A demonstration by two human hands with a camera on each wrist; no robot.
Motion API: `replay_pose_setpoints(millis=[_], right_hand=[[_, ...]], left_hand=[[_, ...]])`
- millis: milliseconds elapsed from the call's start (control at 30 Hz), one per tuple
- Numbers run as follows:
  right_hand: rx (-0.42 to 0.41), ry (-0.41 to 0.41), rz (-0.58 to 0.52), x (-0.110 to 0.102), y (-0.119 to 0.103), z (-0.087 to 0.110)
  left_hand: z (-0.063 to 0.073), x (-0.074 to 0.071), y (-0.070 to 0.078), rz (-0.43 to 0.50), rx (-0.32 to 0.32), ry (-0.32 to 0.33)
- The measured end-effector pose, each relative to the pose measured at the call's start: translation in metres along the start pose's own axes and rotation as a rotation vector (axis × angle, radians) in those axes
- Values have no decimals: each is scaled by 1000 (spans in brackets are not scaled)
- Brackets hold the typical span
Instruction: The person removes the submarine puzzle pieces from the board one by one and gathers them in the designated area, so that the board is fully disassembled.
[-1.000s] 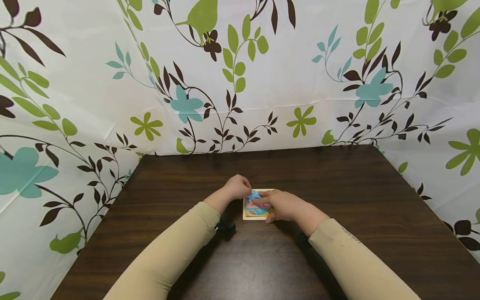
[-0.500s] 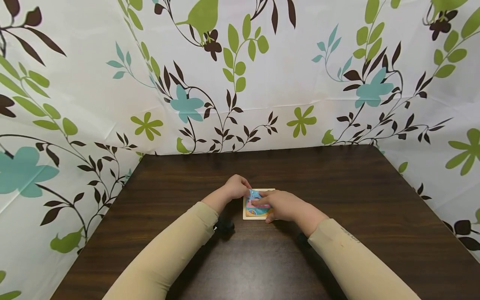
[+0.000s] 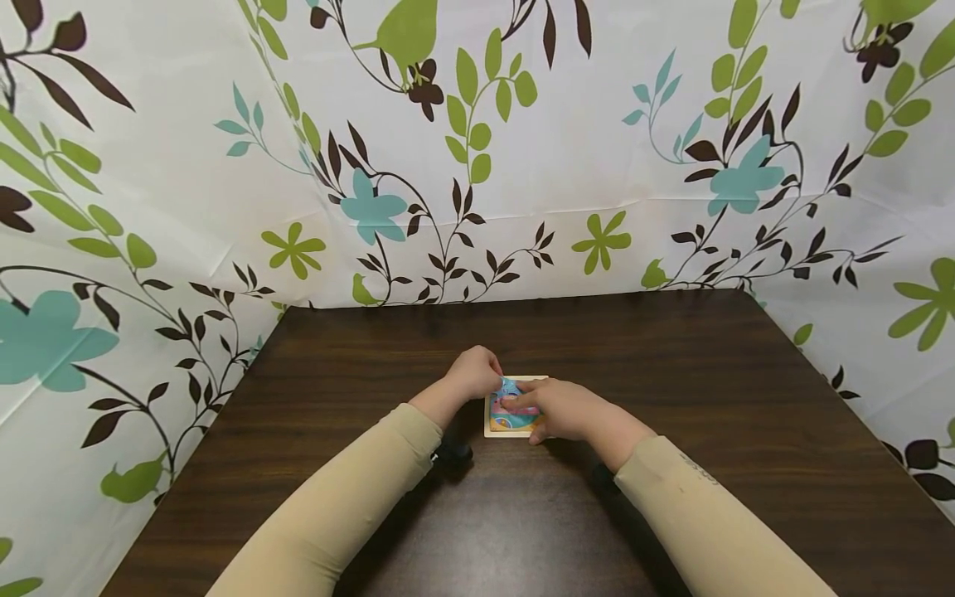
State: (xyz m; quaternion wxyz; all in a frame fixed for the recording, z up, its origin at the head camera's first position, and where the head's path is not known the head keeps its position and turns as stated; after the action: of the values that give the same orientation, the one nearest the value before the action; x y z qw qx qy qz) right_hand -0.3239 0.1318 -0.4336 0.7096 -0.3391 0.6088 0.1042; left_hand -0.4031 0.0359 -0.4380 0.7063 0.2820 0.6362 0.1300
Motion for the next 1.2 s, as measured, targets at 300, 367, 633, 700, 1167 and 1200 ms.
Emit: replay_pose_setpoints(millis=[300, 367, 633, 700, 1167, 1200], right_hand=[[34, -14, 11, 1, 2, -1], [39, -18, 10, 2, 3, -1], [30, -13, -2, 3, 4, -1], [26, -11, -3, 2, 4, -1], [-9, -7, -20, 0, -1, 1], [-17, -6, -20, 0, -2, 1]], left_hand=[[-1, 17, -31, 481, -238, -127], [-1, 20, -35, 523, -268, -142], [0, 19, -37, 543, -303, -130], [0, 18, -36, 545, -311, -122], [-4, 8, -22, 337, -176, -29], [-4, 9, -25, 373, -208, -37]])
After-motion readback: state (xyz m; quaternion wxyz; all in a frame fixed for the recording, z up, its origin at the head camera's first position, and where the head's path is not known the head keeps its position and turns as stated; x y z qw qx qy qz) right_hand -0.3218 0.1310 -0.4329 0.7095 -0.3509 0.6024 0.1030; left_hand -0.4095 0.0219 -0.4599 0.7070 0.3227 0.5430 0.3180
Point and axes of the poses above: each hand's wrist, its own z-axis away from the middle knuckle, its own x-axis out of the palm, y = z × x, the point moved 10 cm from there along -z, towards the middle knuckle, and after that the axes turned 7 degrees about y, right-handed, at the moved point
